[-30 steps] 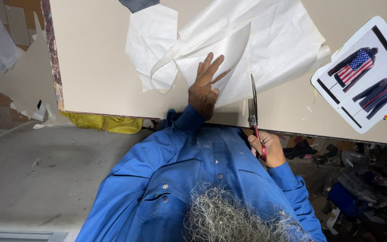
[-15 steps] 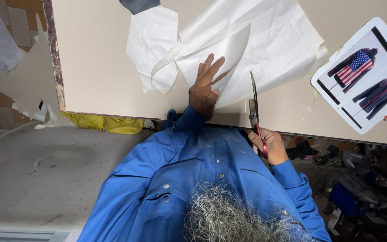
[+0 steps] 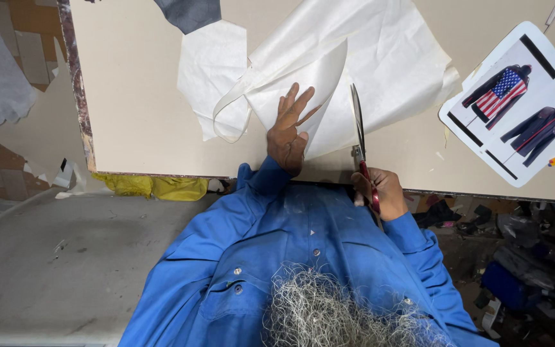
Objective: The person marks a white fabric with a yellow pencil, then uses red-handled scissors to cut the fabric into several pieces. The person repeatedly marks and cuts the fabric, producing multiple cut pieces on the work surface.
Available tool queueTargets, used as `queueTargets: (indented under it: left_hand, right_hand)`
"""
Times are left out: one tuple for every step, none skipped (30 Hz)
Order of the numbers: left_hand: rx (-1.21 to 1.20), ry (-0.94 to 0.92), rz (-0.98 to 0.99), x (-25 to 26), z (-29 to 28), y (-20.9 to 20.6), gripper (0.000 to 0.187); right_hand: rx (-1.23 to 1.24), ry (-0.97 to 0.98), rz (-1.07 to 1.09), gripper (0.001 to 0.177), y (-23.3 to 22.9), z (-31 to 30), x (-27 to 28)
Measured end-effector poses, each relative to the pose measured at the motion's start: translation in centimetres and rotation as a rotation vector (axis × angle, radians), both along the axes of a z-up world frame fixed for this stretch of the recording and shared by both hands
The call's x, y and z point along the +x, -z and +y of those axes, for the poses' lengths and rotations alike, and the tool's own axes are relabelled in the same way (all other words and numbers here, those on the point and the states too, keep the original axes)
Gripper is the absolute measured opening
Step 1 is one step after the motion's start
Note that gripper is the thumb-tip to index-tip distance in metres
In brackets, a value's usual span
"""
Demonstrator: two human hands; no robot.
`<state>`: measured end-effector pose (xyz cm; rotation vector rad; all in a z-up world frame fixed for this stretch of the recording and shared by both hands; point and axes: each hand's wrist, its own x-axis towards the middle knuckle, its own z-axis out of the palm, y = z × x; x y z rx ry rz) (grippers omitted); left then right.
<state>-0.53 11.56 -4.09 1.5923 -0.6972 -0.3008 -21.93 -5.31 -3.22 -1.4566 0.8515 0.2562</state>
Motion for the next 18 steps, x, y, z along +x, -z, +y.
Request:
queueTargets:
  left_hand:
    - [-0.004,0.001,-0.006,0.1,0.0,0.1,0.079]
    - [-0.006,0.002,-0.009,-0.1,0.0,0.1,0.079]
    - [-0.008,0.003,-0.012,-0.2,0.1,0.1,0.079]
    - [-0.011,-0.001,-0.012,-0.2,0.1,0.1,0.080]
    - [-0.013,-0.004,-0.012,-0.3,0.0,0.1,0.081]
    - [-0.016,-0.007,-0.013,-0.2,0.0,0.1,0.081]
    - [-0.012,-0.010,-0.002,-0.2,-0.1,0.0,0.082]
    - [-0.007,-0.011,0.008,-0.1,-0.1,-0.2,0.082]
    - [-0.002,-0.012,0.017,0.1,-0.1,-0.2,0.083]
    - [-0.012,-0.015,0.010,0.0,-0.1,-0.3,0.081]
    - [-0.022,-0.018,0.003,0.1,-0.1,-0.2,0.080]
    - [-0.030,-0.015,0.002,-0.1,0.0,-0.2,0.078]
    - [-0.033,-0.016,0.008,-0.4,0.1,-0.2,0.078]
    - [-0.040,-0.021,0.008,-0.3,0.0,-0.2,0.078]
    - [-0.047,-0.025,0.008,-0.4,0.0,-0.3,0.079]
    - [-0.048,-0.026,0.002,-0.2,-0.1,-0.4,0.078]
    - [-0.050,-0.026,-0.003,0.0,-0.2,-0.6,0.077]
    - [-0.049,-0.030,-0.005,0.0,-0.1,-0.7,0.076]
  right_hand:
    - [0.013,0.012,-0.005,0.028,-0.1,0.0,0.2]
    - [0.028,0.024,-0.007,0.026,-0.3,0.1,0.1]
    - [0.004,0.018,0.019,0.026,-0.6,0.3,0.0]
    - [-0.021,0.012,0.042,0.026,-0.8,0.4,0.0]
    - [-0.047,0.005,0.065,0.026,-1.1,0.4,0.1]
    - [-0.061,-0.011,0.071,0.029,-1.4,0.4,0.2]
    - [-0.076,-0.027,0.077,0.032,-1.7,0.3,0.4]
    - [-0.090,-0.042,0.081,0.036,-1.9,0.2,0.8]
    - [-0.089,-0.049,0.095,0.037,-2.0,0.0,1.3]
    - [-0.087,-0.051,0.112,0.039,-2.1,-0.2,1.8]
    - [-0.084,-0.053,0.130,0.041,-2.0,-0.4,2.4]
    - [-0.004,0.028,0.109,0.035,-2.0,-0.4,2.7]
    - [0.075,0.109,0.088,0.029,-1.8,-0.4,3.1]
    - [0.150,0.188,0.059,0.024,-1.7,-0.5,3.7]
    - [0.098,0.152,0.087,0.029,-1.9,-0.3,3.8]
    - [0.043,0.111,0.111,0.034,-2.1,-0.4,4.3]
    - [-0.012,0.070,0.134,0.040,-2.4,-0.3,4.7]
    - [-0.030,0.054,0.132,0.039,-2.7,-0.2,4.8]
